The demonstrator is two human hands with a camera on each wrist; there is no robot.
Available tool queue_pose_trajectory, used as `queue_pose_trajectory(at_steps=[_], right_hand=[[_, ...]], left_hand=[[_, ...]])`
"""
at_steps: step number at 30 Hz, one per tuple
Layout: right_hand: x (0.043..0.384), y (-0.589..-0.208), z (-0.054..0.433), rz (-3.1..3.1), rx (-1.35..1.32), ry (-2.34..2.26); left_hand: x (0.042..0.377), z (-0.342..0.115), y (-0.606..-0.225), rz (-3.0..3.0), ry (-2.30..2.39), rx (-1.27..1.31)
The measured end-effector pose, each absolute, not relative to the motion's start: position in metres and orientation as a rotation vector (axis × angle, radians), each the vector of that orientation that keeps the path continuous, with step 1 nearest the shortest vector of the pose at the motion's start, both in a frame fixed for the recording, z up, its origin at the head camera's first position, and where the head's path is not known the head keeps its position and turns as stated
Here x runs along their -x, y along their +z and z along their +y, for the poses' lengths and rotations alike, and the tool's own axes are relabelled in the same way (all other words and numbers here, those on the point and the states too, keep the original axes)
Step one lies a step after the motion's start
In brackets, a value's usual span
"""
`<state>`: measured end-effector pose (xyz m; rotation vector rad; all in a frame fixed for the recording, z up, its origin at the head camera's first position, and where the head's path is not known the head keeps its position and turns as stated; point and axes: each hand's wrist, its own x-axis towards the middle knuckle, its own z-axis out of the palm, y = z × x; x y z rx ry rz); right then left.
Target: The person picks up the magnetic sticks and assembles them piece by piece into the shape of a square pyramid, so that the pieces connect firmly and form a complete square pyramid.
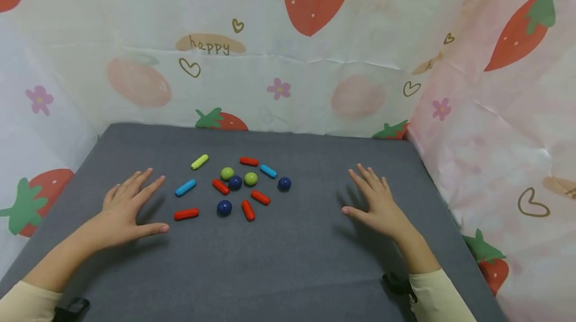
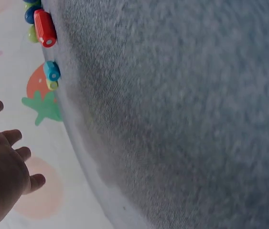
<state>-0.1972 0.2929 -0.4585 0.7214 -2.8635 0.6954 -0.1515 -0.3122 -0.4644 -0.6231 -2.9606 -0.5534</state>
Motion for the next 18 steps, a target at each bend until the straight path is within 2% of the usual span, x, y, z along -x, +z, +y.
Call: queue_pose_trajectory(at_steps=[18], right_hand=[[0.209, -0.454, 0.264, -2.832, -0.681, 1.071]], left_hand=[[0.155, -0.299, -0.466, -2.999, -0.982, 0.460]])
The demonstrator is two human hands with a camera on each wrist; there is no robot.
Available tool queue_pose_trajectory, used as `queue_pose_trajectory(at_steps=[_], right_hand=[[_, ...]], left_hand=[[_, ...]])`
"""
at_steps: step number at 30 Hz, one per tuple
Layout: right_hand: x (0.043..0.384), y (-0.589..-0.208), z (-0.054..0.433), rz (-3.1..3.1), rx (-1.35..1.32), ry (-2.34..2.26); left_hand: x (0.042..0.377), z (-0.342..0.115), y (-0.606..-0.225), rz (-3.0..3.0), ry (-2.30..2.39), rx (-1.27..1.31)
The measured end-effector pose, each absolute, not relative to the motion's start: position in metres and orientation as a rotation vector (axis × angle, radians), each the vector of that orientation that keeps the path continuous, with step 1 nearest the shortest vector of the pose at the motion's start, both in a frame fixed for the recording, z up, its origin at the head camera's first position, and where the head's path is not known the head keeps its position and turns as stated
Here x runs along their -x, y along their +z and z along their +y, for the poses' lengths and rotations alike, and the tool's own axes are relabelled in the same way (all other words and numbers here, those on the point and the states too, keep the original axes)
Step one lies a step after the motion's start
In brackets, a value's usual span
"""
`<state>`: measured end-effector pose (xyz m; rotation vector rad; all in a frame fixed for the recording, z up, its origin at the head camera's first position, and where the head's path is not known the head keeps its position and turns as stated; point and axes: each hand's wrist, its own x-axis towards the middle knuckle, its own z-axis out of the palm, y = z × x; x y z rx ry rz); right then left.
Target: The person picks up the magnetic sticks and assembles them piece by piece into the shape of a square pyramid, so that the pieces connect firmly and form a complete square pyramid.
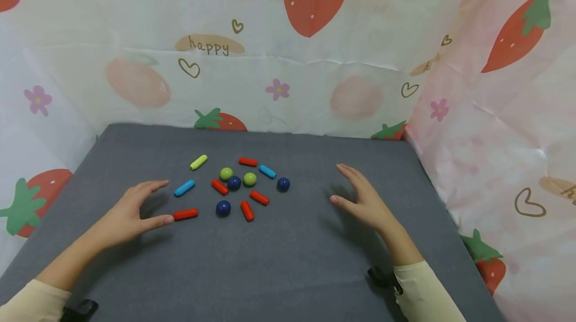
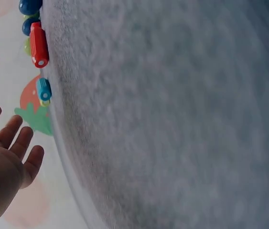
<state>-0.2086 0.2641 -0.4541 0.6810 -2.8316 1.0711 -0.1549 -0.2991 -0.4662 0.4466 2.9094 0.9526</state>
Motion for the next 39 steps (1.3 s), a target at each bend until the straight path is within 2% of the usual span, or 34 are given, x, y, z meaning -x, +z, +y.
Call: queue_pose_trajectory(at_steps=[21, 39], right_hand=[[0.232, -0.462, 0.223, -2.848, -0.647, 1.269], [0.260, -0.476, 0.182, -2.871, -0.712, 1.336]], left_hand=[[0.161, -0.290, -0.480, 2.704, 1.333, -0.373], [0.171, -0.289, -0.495, 2.726, 1.142, -0.420]])
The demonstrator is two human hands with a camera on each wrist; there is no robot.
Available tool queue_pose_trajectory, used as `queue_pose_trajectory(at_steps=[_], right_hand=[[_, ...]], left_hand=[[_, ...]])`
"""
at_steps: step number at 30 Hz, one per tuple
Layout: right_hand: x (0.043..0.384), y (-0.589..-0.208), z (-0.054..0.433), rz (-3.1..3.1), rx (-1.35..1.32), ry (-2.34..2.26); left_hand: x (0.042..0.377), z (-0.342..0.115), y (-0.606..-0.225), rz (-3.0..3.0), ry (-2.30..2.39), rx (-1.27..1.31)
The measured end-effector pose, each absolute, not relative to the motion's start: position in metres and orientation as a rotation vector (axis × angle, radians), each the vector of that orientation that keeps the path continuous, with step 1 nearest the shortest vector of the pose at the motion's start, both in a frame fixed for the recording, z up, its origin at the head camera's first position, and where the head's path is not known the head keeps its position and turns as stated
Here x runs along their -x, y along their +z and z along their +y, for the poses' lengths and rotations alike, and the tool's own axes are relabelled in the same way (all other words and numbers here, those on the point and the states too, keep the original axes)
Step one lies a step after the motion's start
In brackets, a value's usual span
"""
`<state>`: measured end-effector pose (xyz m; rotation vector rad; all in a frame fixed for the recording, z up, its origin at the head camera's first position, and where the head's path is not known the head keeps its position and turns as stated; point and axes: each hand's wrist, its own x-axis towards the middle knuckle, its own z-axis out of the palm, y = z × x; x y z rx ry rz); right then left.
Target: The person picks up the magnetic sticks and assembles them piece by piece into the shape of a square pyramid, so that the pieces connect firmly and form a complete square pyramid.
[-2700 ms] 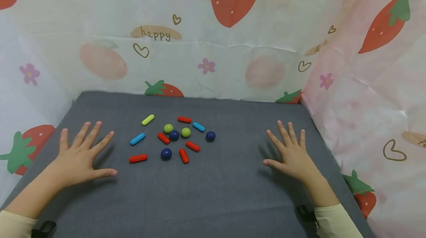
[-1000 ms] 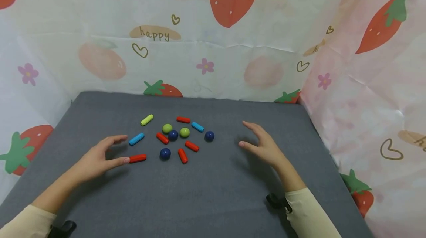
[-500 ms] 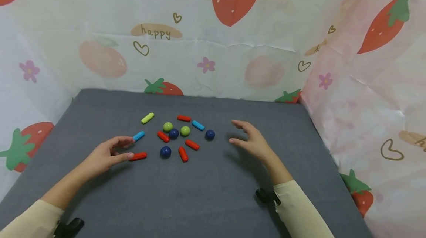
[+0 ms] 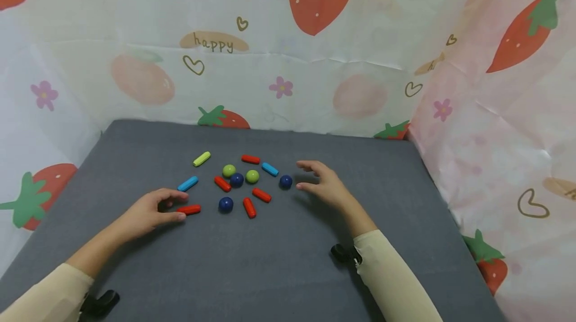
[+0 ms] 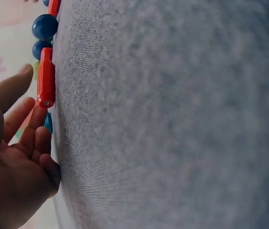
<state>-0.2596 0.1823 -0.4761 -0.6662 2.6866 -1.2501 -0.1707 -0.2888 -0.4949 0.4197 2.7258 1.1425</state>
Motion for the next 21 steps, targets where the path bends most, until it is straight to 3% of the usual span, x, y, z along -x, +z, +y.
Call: queue_pose_trajectory(at_steps=[21], right_hand=[[0.276, -0.492, 0.161, 2.632, 0.625, -1.220]], left_hand=[[0.177, -0.281, -0.497, 2.720, 1.046, -0.333]])
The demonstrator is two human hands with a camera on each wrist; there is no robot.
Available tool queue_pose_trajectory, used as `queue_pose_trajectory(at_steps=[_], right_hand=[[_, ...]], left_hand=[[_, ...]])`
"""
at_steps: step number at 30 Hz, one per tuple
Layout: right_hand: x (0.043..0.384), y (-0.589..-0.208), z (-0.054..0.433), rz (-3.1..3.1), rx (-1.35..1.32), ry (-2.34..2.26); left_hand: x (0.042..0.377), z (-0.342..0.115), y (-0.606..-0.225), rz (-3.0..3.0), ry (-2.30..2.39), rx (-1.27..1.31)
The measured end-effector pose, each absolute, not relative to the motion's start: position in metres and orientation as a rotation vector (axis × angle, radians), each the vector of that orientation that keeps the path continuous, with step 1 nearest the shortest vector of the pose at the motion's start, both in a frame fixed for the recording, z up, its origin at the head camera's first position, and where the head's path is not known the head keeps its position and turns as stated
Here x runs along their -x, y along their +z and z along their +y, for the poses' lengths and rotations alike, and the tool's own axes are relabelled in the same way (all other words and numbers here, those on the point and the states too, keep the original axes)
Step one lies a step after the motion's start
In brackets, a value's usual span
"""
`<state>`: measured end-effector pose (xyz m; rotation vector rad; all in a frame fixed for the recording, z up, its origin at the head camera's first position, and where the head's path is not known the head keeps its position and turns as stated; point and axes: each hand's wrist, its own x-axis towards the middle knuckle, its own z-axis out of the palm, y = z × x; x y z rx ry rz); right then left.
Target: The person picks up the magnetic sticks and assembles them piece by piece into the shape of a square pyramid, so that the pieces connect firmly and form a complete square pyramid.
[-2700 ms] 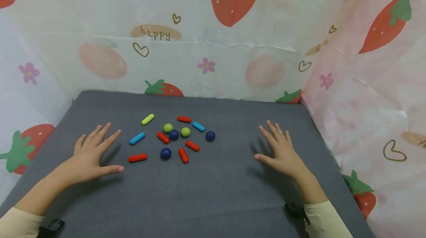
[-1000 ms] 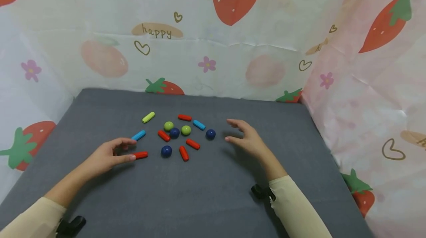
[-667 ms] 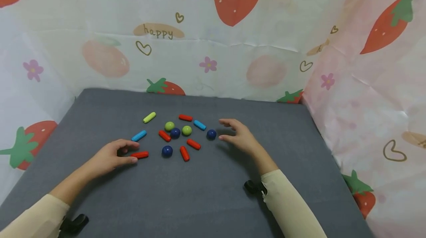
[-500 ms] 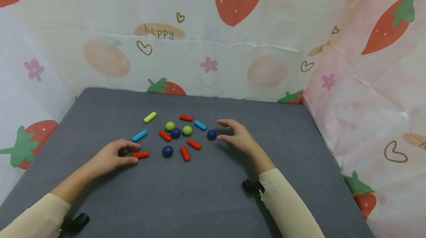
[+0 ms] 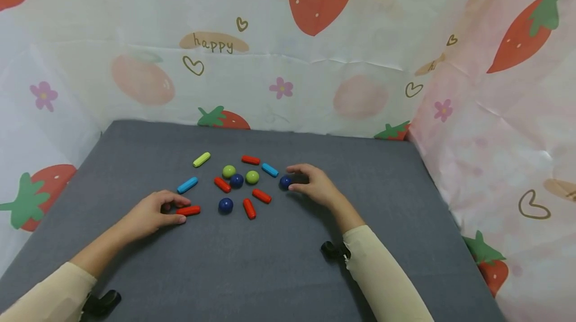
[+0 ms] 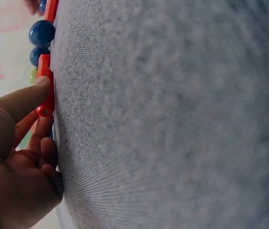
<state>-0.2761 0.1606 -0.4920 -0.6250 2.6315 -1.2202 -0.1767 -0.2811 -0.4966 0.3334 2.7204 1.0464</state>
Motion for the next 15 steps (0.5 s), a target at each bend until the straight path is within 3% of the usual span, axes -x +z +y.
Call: queue_pose_trajectory(at_steps=[15], right_hand=[[0.2815, -0.4958, 0.1523, 2.630, 0.603, -1.170]], left_hand=[[0.1763, -0.2761, -0.4947, 2.748, 0.995, -0.328]])
